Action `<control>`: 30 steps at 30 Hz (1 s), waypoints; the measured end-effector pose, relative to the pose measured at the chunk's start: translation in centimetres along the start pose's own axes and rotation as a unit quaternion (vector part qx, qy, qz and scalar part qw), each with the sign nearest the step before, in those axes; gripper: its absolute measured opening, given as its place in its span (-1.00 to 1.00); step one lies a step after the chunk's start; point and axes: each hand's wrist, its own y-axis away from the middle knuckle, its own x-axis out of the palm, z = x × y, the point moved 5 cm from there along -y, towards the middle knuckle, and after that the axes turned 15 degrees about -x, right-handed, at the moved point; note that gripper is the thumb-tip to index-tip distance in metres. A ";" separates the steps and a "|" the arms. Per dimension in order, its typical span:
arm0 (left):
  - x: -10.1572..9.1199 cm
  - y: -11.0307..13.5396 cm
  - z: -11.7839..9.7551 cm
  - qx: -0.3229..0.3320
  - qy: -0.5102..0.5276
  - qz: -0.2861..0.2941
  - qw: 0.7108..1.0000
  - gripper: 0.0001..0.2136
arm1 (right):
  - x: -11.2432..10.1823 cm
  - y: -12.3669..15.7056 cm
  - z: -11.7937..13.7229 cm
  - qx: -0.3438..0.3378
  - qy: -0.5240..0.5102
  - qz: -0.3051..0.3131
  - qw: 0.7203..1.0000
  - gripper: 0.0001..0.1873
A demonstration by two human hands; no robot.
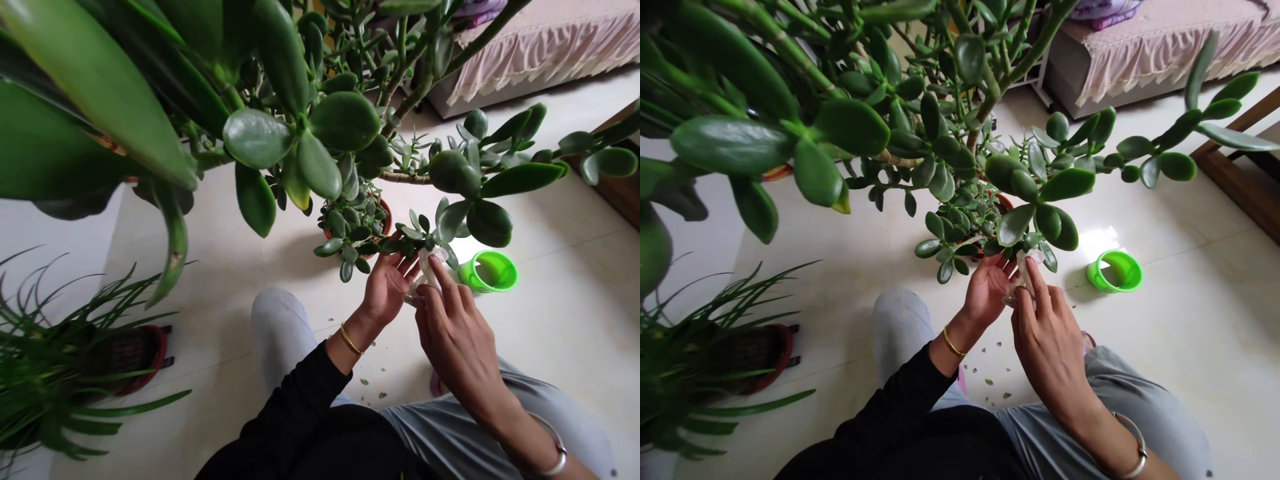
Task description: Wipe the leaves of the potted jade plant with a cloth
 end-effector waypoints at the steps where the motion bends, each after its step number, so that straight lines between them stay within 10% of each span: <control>1: 0.1 -0.1 0.0 0.001 -0.006 0.006 1.000 -0.73 | 0.0 0.0 0.0 0.000 0.005 0.004 1.000 -0.79; 30: 0.3 0.1 -0.8 0.053 -0.047 -0.009 0.997 -0.88 | -0.2 -1.4 -0.2 -0.046 0.032 0.027 0.998 -0.78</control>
